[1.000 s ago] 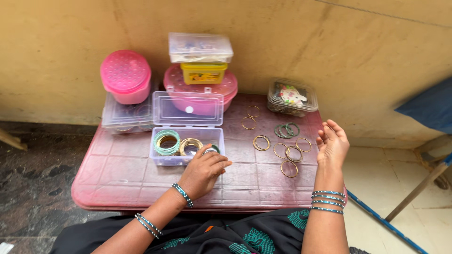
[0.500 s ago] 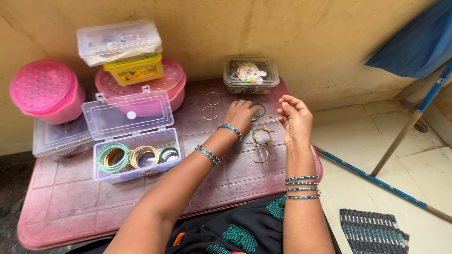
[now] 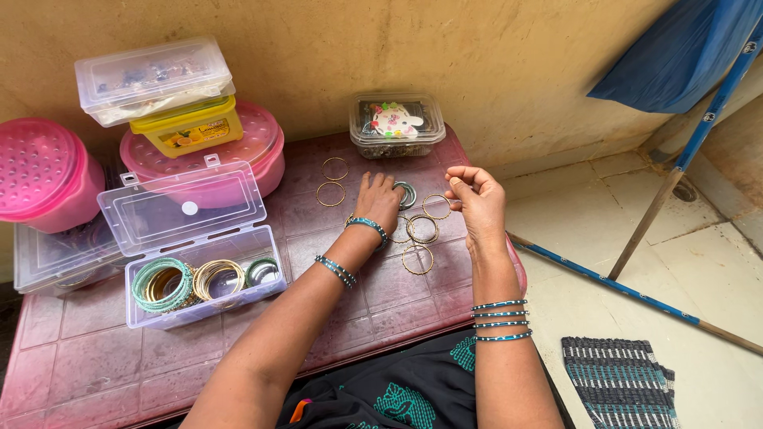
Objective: The person sorts through various bangles on a small table, placing them into different plastic containers and organizing them by style and color.
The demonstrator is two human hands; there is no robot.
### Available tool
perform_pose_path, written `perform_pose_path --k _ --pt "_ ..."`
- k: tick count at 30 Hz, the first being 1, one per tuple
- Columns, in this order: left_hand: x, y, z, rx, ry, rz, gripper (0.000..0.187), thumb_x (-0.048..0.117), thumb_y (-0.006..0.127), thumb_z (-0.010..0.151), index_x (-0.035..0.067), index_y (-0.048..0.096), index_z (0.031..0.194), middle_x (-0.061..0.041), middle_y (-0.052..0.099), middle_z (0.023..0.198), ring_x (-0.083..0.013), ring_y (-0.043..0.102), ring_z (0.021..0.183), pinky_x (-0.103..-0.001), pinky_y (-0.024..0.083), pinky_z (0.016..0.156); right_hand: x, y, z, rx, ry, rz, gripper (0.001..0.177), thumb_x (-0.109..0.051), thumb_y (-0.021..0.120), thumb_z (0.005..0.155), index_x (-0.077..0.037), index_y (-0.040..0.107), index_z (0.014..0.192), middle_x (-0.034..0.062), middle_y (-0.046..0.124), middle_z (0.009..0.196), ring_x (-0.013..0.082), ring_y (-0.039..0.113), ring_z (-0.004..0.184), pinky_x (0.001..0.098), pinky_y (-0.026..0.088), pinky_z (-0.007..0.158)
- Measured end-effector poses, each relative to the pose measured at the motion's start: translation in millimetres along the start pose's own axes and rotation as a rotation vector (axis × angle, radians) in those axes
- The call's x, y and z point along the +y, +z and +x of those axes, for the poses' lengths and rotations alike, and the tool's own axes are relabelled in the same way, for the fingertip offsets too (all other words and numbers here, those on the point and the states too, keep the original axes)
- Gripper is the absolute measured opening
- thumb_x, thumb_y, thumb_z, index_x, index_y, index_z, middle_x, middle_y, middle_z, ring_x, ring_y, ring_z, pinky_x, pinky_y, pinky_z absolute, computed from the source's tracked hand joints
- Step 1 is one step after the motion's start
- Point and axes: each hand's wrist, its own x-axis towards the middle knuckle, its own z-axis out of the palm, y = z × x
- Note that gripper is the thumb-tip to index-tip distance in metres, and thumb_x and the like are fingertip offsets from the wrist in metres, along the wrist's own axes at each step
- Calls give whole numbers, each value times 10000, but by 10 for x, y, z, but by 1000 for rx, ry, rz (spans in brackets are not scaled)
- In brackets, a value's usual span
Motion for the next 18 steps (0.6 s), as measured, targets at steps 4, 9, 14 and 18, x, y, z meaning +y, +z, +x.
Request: perform_pose_path --k 4,9,14,18 --pt "14 -141 -234 22 -56 45 263 38 637 792 81 737 1032 -185 641 1206 -362 509 1260 -597 253 1154 3 28 -32 -19 -42 -71 130 -56 671 931 -46 719 1051 23 731 972 73 657 737 210 501 602" --pt "58 -356 -490 -33 -126 55 231 13 643 807 89 746 999 -165 649 1214 -344 509 1295 -579 238 1208 -7 88 -54 -38 -47 -158 129 -62 681 923 -51 726 1043 23 737 969 74 663 731 214 506 594" --pt "8 -472 -617 166 -280 -232 42 94 729 819 89 767 836 -135 664 1216 -302 513 1252 -546 260 1158 133 110 10 -73 -57 -220 141 -61 689 918 -49 734 1051 18 742 967 73 665 723 215 509 594" --pt "-133 -430 -670 245 -499 -481 61 99 791 782 64 781 830 -93 728 1106 -268 589 1104 -440 423 989 302 153 61 -223 -39 -328 173 -76 718 921 -57 740 1092 27 736 978 74 657 758 229 526 624"
